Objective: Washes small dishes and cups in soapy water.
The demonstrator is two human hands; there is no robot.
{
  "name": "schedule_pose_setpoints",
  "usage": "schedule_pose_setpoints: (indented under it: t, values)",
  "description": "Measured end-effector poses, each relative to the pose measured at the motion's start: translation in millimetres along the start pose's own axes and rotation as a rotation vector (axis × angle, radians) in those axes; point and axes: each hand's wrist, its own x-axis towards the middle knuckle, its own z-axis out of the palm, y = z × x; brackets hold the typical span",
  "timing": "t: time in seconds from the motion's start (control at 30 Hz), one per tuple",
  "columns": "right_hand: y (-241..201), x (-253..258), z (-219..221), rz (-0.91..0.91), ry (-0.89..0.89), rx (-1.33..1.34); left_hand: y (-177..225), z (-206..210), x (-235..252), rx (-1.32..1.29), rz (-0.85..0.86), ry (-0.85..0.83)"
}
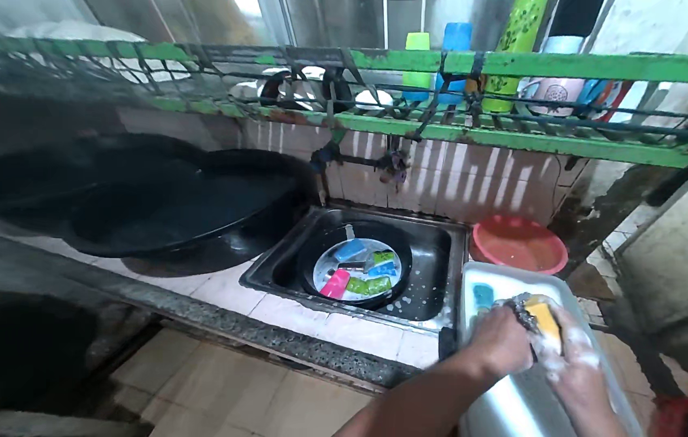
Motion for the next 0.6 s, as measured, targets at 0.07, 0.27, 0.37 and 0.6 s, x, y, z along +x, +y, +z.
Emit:
schedule_pose_setpoints:
  t: [0.07,0.27,0.37,0.6]
  values:
    - [2.6,20.8,-10.8,0.329,-0.088,0.087,8.6,6.7,-2.6,0.038,0.064,0.017]
    - [-8.0,25.3,-15.2,0.369,0.005,0.118,6.4,-6.9,3.7,0.053,0.117,0.137]
    - [-8.1,6.1,-17.2,0.272,-0.099,0.098,-28.1,-36.4,19.5,0.031,0.031,0.303]
    - [36.2,-31.2,-28.4,0.376,-0.421,-0.184,-198.0,-108.8,34.3,0.175,-0.244,0.483]
